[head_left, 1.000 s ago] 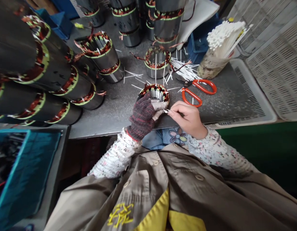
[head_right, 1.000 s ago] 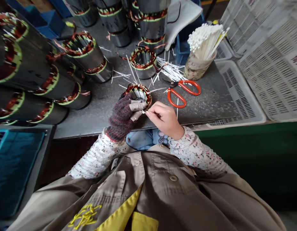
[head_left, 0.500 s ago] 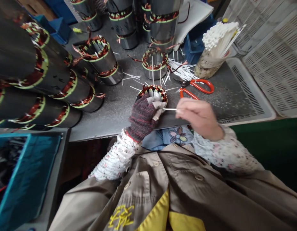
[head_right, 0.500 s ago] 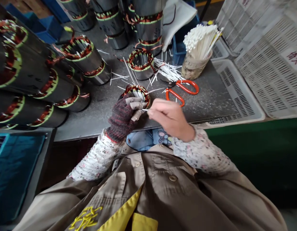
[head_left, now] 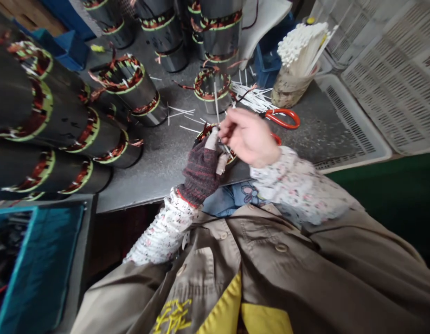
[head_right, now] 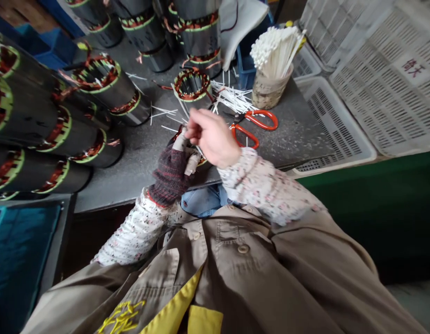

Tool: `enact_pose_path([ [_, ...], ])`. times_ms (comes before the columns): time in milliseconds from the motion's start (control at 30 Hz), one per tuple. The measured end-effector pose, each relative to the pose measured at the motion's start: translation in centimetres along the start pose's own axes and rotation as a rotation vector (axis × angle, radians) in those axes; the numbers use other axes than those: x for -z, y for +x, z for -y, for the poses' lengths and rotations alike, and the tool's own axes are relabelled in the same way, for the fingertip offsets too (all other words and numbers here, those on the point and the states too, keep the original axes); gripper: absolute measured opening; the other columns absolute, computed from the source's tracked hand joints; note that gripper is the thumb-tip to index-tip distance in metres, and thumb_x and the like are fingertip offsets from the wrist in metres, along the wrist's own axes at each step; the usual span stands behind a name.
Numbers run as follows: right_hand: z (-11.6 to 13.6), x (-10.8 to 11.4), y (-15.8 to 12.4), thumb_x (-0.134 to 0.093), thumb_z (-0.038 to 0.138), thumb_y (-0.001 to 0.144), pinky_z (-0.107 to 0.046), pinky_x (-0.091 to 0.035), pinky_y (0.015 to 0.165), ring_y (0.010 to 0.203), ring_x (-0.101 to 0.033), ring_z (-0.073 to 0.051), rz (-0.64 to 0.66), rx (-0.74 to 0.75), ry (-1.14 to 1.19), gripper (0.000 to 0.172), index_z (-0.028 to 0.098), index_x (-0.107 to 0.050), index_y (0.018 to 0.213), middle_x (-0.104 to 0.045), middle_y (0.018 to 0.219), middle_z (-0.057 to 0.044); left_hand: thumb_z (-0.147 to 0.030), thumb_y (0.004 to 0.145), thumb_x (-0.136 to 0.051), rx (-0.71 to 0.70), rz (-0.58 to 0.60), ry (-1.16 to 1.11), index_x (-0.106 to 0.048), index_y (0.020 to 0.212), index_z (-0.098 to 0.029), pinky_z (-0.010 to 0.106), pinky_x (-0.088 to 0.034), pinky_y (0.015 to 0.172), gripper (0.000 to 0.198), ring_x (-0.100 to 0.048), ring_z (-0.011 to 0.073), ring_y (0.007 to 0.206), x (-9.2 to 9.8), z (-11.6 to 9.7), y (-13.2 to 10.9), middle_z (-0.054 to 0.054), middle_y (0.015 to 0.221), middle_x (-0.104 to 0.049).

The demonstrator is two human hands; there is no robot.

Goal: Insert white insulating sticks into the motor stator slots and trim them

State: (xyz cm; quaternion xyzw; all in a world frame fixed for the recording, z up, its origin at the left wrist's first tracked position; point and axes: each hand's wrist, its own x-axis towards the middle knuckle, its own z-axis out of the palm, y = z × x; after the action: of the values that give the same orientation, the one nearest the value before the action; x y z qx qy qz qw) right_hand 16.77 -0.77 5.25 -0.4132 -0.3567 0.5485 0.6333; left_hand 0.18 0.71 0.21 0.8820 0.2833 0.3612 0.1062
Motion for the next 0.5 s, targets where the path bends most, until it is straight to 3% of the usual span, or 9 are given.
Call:
enact_pose_path([
  [100,-1.1,0.7,1.2,-0.057,0.055,0.099,-0.028,-0.050,0.067,0.073,-0.059,-0.014,-0.025,0.120,-0.267,0.041,0.022,-0.050,0.075,-0.055,0.075,-0.001,-0.033,0.107,-0.054,-0.010,-0.024,0.000,-0.043,0.152,-0.020,0.045,-0.059,0.101,0.048,-0.073,0.0246,0.109,0.5,0.5,0.0,0.013,0.123,-0.073],
  [200,-0.9,5.7,0.7,-0.066,0.044,0.092,-0.037,-0.053,0.084,0.093,-0.063,-0.022,-0.037,0.298,-0.848,0.027,0.021,-0.058,0.079,-0.066,0.095,-0.008,-0.035,0.105,-0.060,-0.023,0.050,-0.078,-0.056,0.134,-0.019,0.043,-0.061,0.098,0.033,-0.072,0.0234,0.109,1.4,0.6,0.5,0.013,0.122,-0.073],
  [267,-0.3,9.8,0.7,-0.072,0.029,0.081,-0.042,-0.050,0.092,0.101,-0.063,-0.027,0.029,0.228,-1.360,0.015,0.017,-0.067,0.089,-0.068,0.106,-0.013,-0.047,0.101,-0.067,-0.050,0.129,-0.036,-0.061,0.123,-0.017,0.050,-0.057,0.106,0.038,-0.069,0.0290,0.121,1.7,0.4,0.9,0.015,0.125,-0.072],
  [367,0.1,14.2,1.9,-0.065,0.013,0.077,-0.041,-0.048,0.089,0.101,-0.063,-0.029,0.113,0.005,-1.801,0.047,0.009,-0.069,0.124,-0.070,0.116,-0.019,-0.059,0.093,-0.073,-0.077,0.261,0.210,-0.069,0.114,-0.014,0.061,-0.047,0.118,0.050,-0.067,0.0357,0.122,1.7,0.0,1.4,0.018,0.120,-0.074],
  [500,0.5,15.9,3.5,-0.064,0.012,0.076,-0.035,-0.045,0.072,0.084,-0.065,-0.026,0.098,-0.049,-1.888,0.069,0.011,-0.062,0.144,-0.074,0.111,-0.020,-0.059,0.091,-0.074,-0.099,0.411,0.396,-0.075,0.098,-0.012,0.059,-0.047,0.118,0.047,-0.072,0.0334,0.102,1.6,0.1,1.6,0.014,0.091,-0.075],
])
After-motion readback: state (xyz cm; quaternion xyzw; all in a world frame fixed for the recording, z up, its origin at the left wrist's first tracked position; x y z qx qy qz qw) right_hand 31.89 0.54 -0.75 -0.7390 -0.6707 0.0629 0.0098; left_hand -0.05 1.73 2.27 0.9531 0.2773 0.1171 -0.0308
